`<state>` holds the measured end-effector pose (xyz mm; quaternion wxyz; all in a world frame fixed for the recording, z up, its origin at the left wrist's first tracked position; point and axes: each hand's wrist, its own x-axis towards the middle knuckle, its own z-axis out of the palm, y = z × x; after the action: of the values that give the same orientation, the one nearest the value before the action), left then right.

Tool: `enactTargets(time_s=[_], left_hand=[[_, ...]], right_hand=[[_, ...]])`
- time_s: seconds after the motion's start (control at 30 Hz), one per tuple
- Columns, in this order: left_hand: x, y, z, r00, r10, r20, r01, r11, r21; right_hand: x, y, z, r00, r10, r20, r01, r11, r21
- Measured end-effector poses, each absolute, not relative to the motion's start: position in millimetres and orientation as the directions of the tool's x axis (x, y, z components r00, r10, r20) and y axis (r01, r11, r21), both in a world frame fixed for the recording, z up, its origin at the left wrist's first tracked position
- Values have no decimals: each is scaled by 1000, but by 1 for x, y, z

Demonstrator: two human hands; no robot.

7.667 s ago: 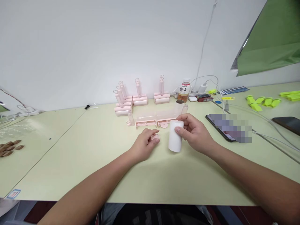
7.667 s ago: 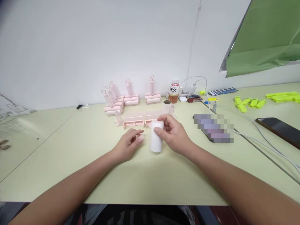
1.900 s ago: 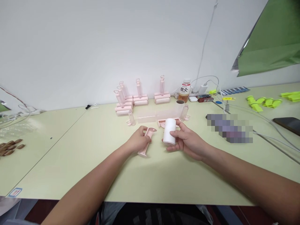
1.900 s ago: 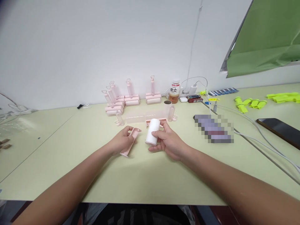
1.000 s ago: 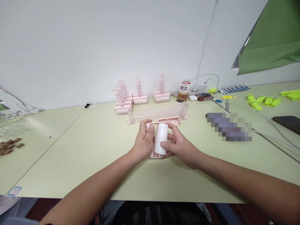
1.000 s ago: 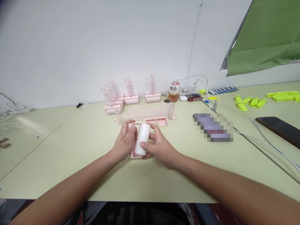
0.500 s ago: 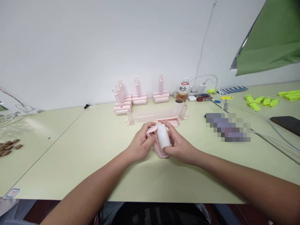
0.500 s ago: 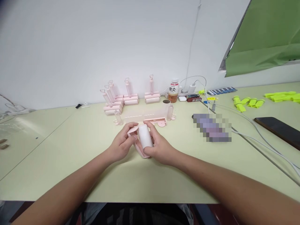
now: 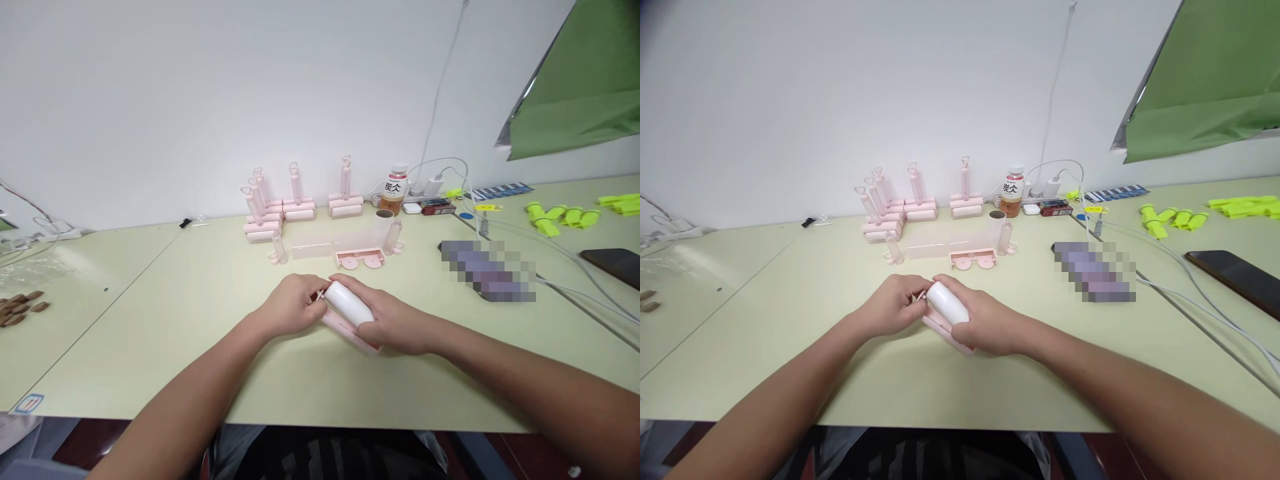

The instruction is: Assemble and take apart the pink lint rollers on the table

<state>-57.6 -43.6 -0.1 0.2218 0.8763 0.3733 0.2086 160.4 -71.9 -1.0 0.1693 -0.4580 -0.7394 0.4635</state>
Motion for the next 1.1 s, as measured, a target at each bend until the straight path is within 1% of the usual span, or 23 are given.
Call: enactTargets(time_s=[0.1,0.2,0.3,0.43,0.53,0.67,0.7,0.77,0.87,0.93,1.0,1.1], left_hand=[[-56,-44,0,638,746,190,547,-613,570],[-57,-44,-1,634,759,148,540,-572,618],[-59,-44,0,618,783,77,541,-494,681],[-59,-45,-1,593,805,13,522,-396,755],[-59,-44,-2,569,822,-37,471,-288,834],[-61,-40,-6,614,773,-160,358,-93,929],[-61,-39,-7,638,751,-170,325,-62,944],[-62,-38,-7,684,713,-155,253,-33,967],[-58,-42,-8,719,692,-64,148,-62,987],[-53,-48,-9,688,724,47,106,-165,981],[-47,-54,-12,621,773,134,153,-287,946],[-42,-60,-15,541,827,151,319,-368,873]], right_hand=[[162,-71,2,-541,818,-196,521,143,-841],[163,-71,6,-577,795,-188,503,164,-848],[164,-72,8,-620,762,-187,494,194,-847],[167,-70,8,-655,721,-228,499,184,-847],[170,-68,5,-675,708,-208,454,177,-874],[171,-66,-1,-677,708,-201,388,112,-915],[171,-66,-3,-677,712,-187,371,111,-922],[171,-65,-5,-679,726,-104,322,168,-932],[172,-64,-7,-666,744,56,259,301,-918],[171,-64,-7,-655,747,114,239,348,-906],[171,-65,-5,-665,736,128,231,366,-901],[170,-68,-2,-705,701,106,241,377,-894]])
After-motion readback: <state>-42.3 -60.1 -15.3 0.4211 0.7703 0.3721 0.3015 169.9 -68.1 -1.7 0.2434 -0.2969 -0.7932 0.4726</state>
